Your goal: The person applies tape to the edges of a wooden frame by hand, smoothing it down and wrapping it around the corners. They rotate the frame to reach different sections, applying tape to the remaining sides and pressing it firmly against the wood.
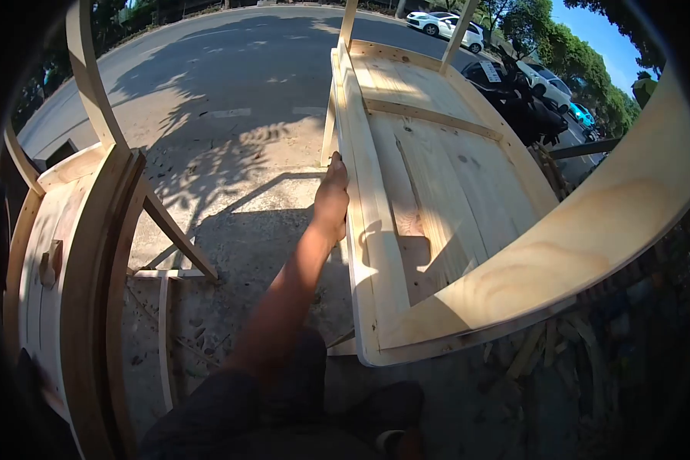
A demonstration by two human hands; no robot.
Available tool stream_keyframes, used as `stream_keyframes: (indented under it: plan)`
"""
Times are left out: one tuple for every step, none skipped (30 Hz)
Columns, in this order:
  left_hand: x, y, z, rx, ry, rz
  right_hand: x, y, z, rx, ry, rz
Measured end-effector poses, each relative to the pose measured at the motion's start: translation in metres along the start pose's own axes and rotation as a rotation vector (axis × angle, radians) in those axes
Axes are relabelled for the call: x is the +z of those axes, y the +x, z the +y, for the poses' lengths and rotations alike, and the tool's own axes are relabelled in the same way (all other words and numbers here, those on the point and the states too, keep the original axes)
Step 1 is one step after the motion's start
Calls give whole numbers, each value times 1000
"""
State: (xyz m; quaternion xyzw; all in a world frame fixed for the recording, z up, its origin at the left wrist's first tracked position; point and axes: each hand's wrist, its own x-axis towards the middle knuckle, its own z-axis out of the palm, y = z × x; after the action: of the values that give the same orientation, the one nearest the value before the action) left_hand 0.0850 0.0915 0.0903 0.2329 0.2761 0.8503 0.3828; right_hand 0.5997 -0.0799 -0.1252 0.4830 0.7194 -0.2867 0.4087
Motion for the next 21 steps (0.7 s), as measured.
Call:
stream_keyframes:
  plan:
    - [2, 16, 7, -42, 47, 49, -10, -12, -1, -50, -53, 0]
    - [1, 27, 10, -90, 92, 102, -22, -26, -1, -111, -110, 24]
    - [-3, 29, 7, -139, 136, 153, -33, -43, 0, -154, -149, 38]
    - [-9, 29, -3, -128, 174, 178, -48, -58, -2, -200, -192, 51]
    - [-17, 27, -19, -119, 210, 201, -63, -74, -3, -229, -215, 62]
    - [-22, 22, -34, -114, 246, 223, -78, -89, -3, -237, -234, 75]
    - [-19, 7, -45, 51, 396, 273, -90, -98, -2, -245, -256, 92]
    - [-2, -22, -34, -26, 582, 318, -98, -105, 2, -243, -278, 114]
    - [15, -51, -23, -112, 766, 351, -107, -112, 6, -240, -300, 135]
    - [31, -79, -16, -113, 831, 371, -118, -121, 8, -238, -323, 163]
    - [37, -106, -19, -112, 766, 358, -135, -142, 4, -261, -317, 173]
    - [36, -132, -30, -105, 700, 345, -156, -163, -5, -284, -310, 187]
    - [35, -160, -49, -163, 695, 373, -178, -184, -14, -308, -303, 201]
    - [41, -186, -58, -220, 690, 399, -201, -207, -26, -342, -326, 179]
    - [58, -210, -49, -315, 597, 452, -224, -232, -40, -377, -346, 158]
    - [73, -230, -34, -405, 508, 500, -246, -256, -59, -417, -361, 141]
    - [84, -239, -17, -494, 417, 545, -267, -284, -81, -422, -314, 126]
    - [91, -230, 5, -550, 386, 563, -290, -313, -110, -429, -269, 118]
    - [95, -208, 28, -596, 355, 578, -312, -331, -137, -439, -228, 118]
    - [93, -187, 43, -649, 324, 590, -324, -340, -158, -449, -137, 111]
    - [71, -164, 24, -638, 256, 581, -333, -347, -177, -453, -42, 100]
